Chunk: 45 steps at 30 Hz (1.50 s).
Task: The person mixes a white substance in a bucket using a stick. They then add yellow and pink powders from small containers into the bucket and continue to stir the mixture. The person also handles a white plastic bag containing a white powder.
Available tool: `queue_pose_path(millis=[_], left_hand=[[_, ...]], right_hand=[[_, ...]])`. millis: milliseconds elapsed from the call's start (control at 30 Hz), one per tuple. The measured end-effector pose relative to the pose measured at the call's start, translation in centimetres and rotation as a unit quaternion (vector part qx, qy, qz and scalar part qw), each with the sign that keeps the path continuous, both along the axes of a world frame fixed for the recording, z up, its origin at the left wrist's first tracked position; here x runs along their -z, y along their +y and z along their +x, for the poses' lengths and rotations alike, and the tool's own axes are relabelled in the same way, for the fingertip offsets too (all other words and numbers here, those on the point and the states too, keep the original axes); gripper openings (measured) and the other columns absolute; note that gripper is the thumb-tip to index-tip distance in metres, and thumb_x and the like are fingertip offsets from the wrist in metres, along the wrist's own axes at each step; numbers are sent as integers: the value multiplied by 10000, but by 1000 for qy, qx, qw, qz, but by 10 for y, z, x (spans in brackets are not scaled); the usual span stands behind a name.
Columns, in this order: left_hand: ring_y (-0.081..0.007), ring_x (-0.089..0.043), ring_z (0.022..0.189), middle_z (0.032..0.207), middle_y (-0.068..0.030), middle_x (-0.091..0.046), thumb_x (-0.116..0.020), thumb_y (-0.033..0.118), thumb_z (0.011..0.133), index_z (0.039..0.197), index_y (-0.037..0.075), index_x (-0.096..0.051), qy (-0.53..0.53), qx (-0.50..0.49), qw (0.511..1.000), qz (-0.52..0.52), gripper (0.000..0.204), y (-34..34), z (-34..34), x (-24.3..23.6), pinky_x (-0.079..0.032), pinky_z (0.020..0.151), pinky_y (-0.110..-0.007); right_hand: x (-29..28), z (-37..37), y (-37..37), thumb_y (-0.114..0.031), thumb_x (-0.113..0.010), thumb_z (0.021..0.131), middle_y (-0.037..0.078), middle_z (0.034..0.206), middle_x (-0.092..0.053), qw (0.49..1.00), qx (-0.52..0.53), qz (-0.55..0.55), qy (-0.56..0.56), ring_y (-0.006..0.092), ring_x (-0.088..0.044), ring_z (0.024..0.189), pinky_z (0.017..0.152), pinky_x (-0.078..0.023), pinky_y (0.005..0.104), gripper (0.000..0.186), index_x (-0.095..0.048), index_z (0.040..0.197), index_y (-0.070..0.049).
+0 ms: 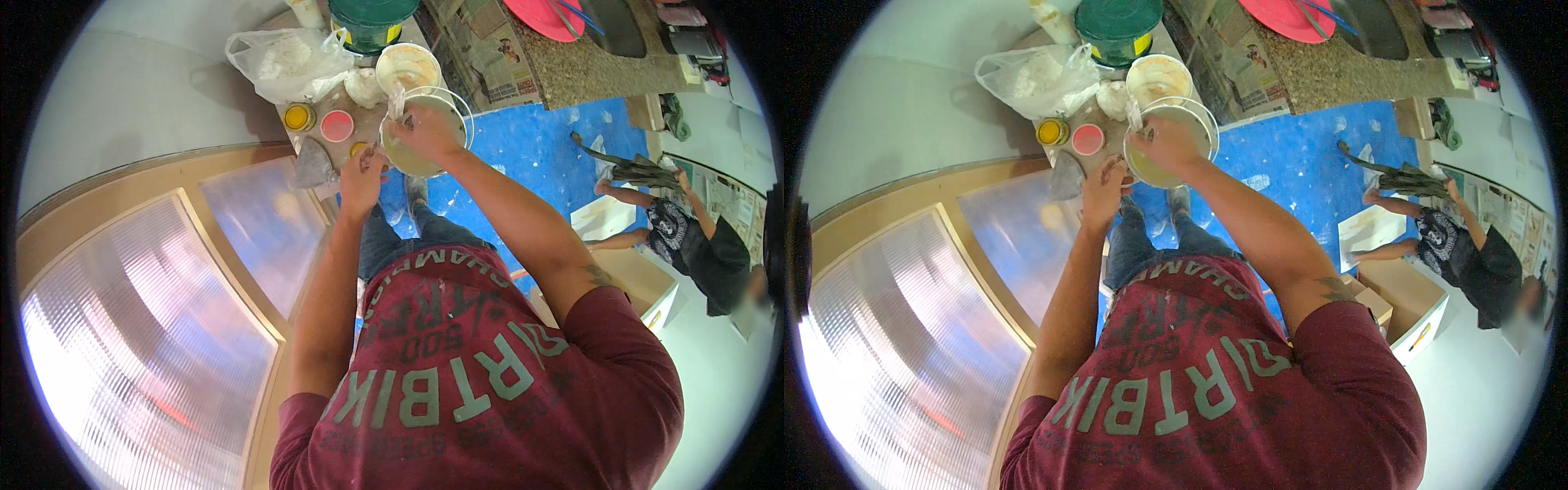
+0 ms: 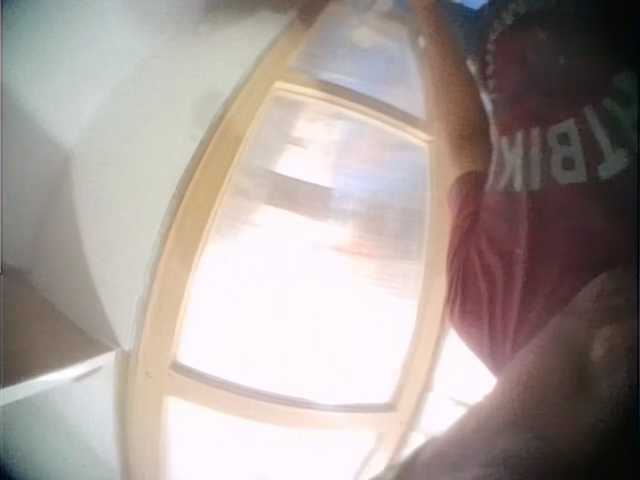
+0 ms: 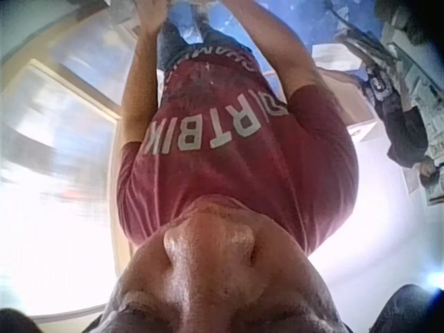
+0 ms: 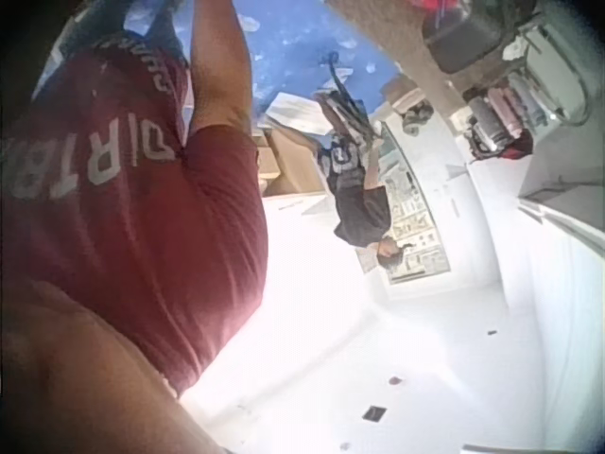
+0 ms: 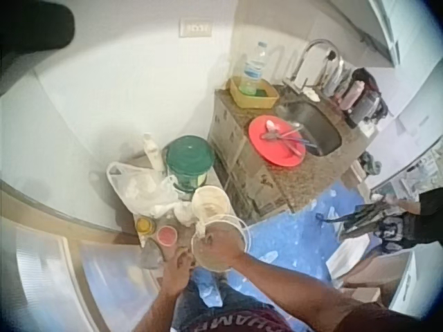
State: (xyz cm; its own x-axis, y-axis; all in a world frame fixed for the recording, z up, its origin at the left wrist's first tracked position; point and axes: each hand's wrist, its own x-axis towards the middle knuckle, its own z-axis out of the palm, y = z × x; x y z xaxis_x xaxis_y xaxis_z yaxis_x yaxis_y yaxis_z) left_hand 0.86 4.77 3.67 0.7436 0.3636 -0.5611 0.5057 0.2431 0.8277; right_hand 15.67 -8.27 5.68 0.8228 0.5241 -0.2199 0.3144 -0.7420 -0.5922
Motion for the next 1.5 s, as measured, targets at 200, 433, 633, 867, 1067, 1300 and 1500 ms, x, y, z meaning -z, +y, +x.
queue_pose_path(millis=[200,433,633,867,1067,1300,1500], left_hand=[[-205,-701,935,1154,-131,-701,-654,294,1027,1435,-73,-528,8,-41,998,-42,564,-29,-21,7,-580,769,-308],[-209,-713,893,1150,-153,-703,-649,251,1034,1417,-64,-560,-41,-126,989,-67,503,-59,-16,12,-598,767,-325],[-187,-708,872,1135,-133,-707,-630,252,1048,1421,-49,-570,-65,-150,984,-72,483,-65,-22,17,-600,771,-321],[-169,-694,837,1117,-112,-704,-632,262,1051,1390,-11,-610,-50,-159,985,-47,436,-69,-23,20,-600,784,-324],[-168,-700,801,1039,-130,-708,-686,259,1017,1389,-39,-608,-81,-173,979,-65,483,-68,-25,33,-604,717,-309],[-155,-686,758,1000,-107,-714,-683,256,1020,1382,-37,-617,-90,-159,981,-66,470,-66,-20,24,-600,711,-304],[-156,-697,774,1003,-101,-721,-687,236,1018,1368,-37,-625,-61,-168,983,-43,449,-69,-21,25,-603,705,-300]], right_hand=[[6,14,-27,-417,-732,854,244,969,-742,998,-7,40,38,425,-718,926,849,-568,508,430,-757,1064,-42],[31,19,-32,-408,-737,839,253,898,-738,989,-115,89,-22,433,-722,858,795,-579,507,424,-759,985,-10],[25,29,-43,-432,-750,824,274,864,-728,990,-140,-6,-19,432,-723,838,800,-579,509,490,-754,915,50],[19,23,-52,-410,-753,849,253,881,-738,977,-208,-8,-38,417,-729,837,791,-584,499,443,-762,981,12],[24,14,-53,-347,-755,891,191,1031,-762,955,-292,50,-15,355,-737,937,837,-587,415,369,-758,1127,-63],[33,24,-50,-300,-755,902,165,1050,-771,958,-220,177,49,291,-747,940,843,-583,398,341,-754,1143,-59],[32,52,-49,-251,-790,881,143,1062,-780,977,-195,79,39,247,-745,974,903,-575,386,334,-760,1162,-72]])
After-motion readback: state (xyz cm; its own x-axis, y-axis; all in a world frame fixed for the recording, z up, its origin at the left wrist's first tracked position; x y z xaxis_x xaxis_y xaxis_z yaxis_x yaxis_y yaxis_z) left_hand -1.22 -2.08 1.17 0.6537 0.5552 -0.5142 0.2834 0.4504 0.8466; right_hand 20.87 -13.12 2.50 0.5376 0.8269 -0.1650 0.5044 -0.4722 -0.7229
